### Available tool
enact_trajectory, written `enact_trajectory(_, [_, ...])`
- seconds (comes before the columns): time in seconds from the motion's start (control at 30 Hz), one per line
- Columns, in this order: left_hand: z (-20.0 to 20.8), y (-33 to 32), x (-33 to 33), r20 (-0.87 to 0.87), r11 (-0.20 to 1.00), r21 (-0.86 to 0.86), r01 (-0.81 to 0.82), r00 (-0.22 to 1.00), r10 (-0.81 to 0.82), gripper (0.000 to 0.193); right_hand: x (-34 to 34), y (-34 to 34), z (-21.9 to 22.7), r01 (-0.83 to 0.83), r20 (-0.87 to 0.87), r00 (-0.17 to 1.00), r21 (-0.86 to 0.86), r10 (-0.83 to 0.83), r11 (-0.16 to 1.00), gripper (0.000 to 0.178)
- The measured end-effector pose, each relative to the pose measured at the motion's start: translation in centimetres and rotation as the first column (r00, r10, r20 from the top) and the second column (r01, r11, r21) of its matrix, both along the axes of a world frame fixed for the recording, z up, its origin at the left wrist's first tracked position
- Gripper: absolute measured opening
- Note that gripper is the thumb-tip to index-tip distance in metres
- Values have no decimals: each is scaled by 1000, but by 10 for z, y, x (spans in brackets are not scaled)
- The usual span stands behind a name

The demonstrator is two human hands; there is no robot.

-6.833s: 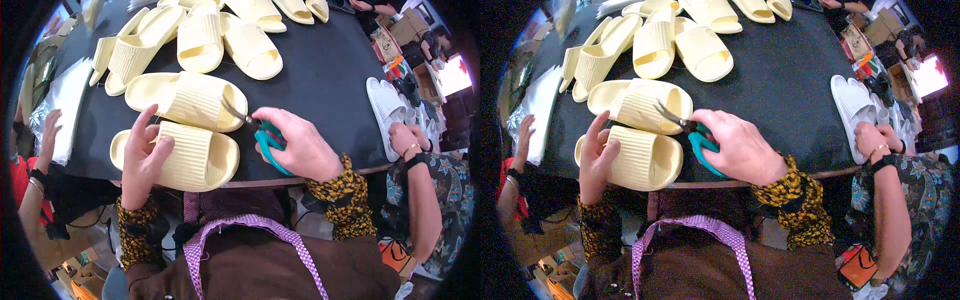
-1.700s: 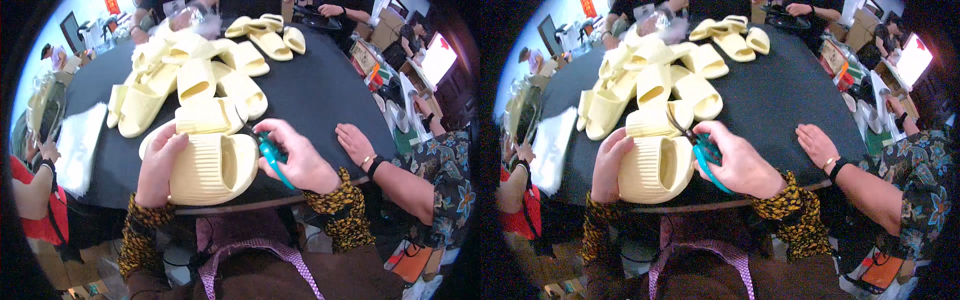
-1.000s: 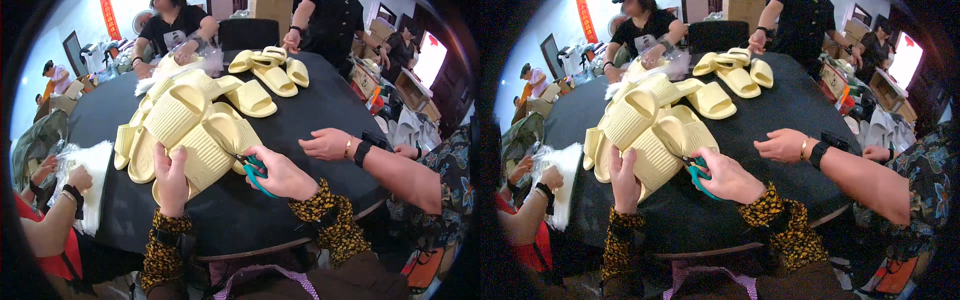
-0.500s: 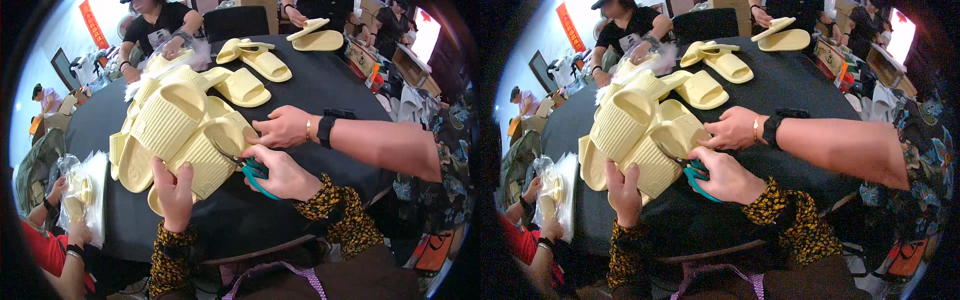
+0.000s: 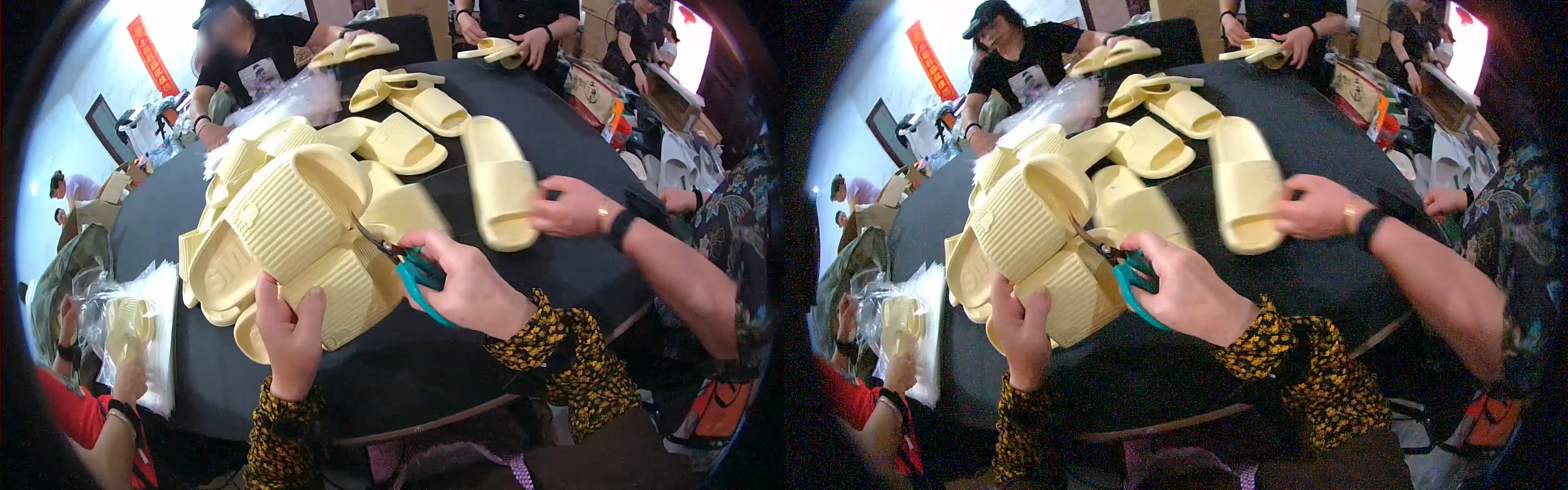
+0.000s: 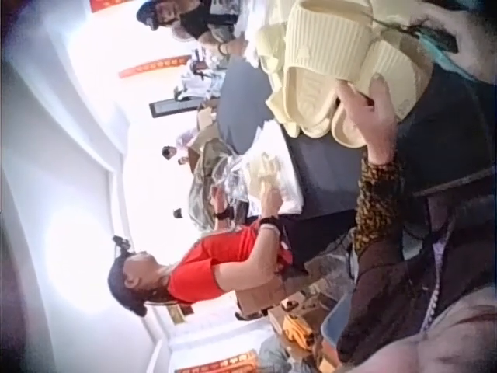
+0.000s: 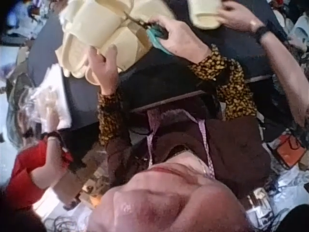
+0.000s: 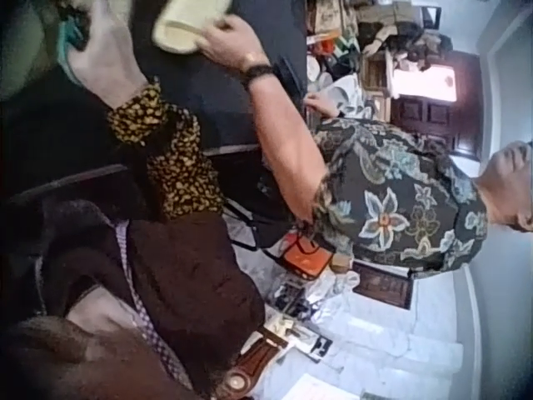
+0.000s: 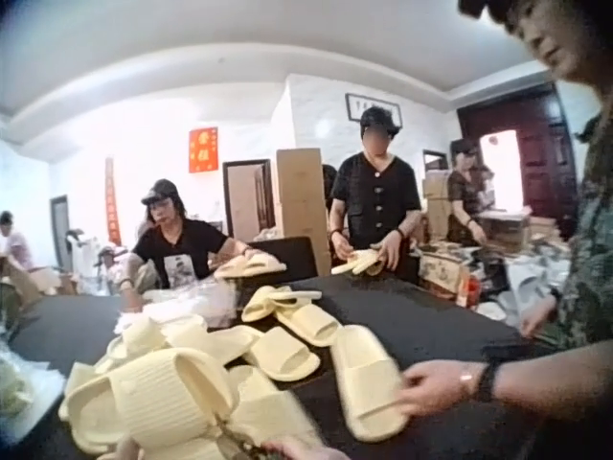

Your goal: Trimming excess material or thread from molded sandals using scissors.

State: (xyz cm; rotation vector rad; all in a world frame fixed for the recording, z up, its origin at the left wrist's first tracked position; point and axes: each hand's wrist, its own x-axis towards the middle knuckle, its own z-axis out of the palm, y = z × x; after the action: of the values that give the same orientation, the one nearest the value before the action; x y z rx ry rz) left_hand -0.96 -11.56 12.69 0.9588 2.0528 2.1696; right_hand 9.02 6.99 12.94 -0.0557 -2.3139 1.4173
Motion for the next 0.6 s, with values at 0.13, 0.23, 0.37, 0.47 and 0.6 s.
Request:
enact_trajectory(0.13, [-2,-1,3,-4,998,-31,51,999,-52,46,-1,1,-4,-26,-24,999,28,27,999,36])
enact_trajectory(0.23, [-3,1,8,11,995,-34,92,996,-92,45,3,1,5,-10,8,1000,30,10,999,38])
enact_trajectory(0.37, [-9,-1,10,-7,985,-130,114,993,-116,40,9,1,9,8,-31,1000,17,-7,1000,39])
enact_trajectory(0.47, [-18,-3,6,-23,985,-112,133,990,-136,39,7,0,7,15,-42,999,13,-14,1000,39])
enact_trajectory(0.6, [-21,-2,9,-20,984,-86,154,987,-157,42,6,-2,6,34,-63,998,44,-32,998,39])
